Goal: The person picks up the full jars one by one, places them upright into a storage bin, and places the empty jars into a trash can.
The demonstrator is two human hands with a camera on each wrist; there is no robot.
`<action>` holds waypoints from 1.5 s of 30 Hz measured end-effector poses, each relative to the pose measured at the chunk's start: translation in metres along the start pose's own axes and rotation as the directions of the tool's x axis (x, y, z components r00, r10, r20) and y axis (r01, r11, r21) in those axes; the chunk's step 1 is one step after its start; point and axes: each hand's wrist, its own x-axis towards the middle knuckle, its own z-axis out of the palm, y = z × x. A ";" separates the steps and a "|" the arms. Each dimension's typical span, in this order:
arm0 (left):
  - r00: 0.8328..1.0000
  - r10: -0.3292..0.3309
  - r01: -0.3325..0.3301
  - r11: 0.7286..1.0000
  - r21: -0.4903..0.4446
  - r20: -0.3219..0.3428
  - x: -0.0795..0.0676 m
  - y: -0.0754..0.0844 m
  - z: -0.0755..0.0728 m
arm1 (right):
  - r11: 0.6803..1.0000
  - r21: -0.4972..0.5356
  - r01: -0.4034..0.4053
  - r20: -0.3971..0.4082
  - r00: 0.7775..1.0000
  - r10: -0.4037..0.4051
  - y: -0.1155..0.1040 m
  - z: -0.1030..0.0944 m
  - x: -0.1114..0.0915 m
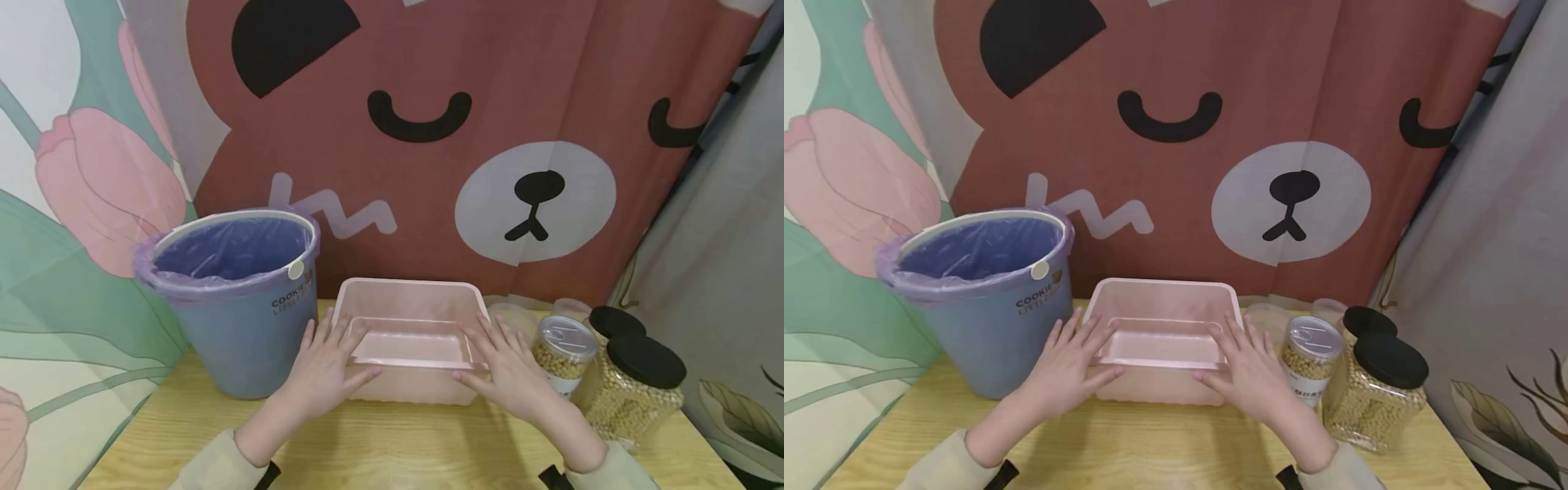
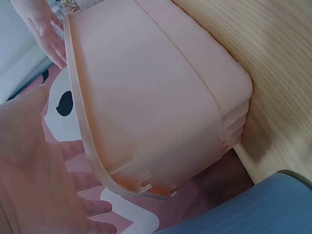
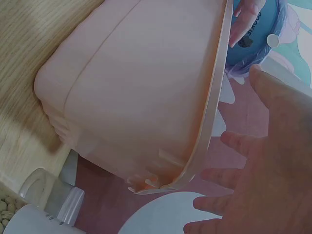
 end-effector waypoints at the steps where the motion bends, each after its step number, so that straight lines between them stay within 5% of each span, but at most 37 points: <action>1: 1.000 0.004 -0.004 1.000 -0.001 -0.007 0.000 0.000 0.000 | 1.000 0.001 -0.003 0.000 1.000 0.003 0.000 -0.001 0.000; 6: 0.996 0.062 -0.063 0.998 -0.011 -0.062 0.000 -0.004 0.005 | 1.000 0.003 -0.017 -0.040 0.999 0.017 0.006 -0.011 -0.002; 10: 0.975 0.168 -0.173 0.985 -0.017 -0.144 -0.002 -0.010 0.010 | 1.000 -0.027 -0.015 -0.147 0.989 0.011 0.021 -0.024 -0.004; 17: 0.893 0.356 -0.364 0.931 0.024 -0.275 0.000 -0.028 0.022 | 0.993 -0.094 -0.070 -0.275 0.961 0.042 0.059 -0.039 -0.009; 29: 0.766 0.519 -0.525 0.846 0.098 -0.380 0.011 -0.030 0.037 | 0.972 0.026 -0.232 -0.217 0.948 0.232 0.094 -0.034 -0.012; 36: 0.696 0.571 -0.557 0.812 0.173 -0.436 0.019 -0.019 0.043 | 0.925 -0.025 -0.380 -0.162 0.914 0.372 0.094 -0.031 -0.013; 45: 0.691 0.586 -0.536 0.808 0.245 -0.423 0.013 -0.016 0.050 | 0.912 -0.027 -0.409 -0.199 0.896 0.396 0.089 -0.030 -0.009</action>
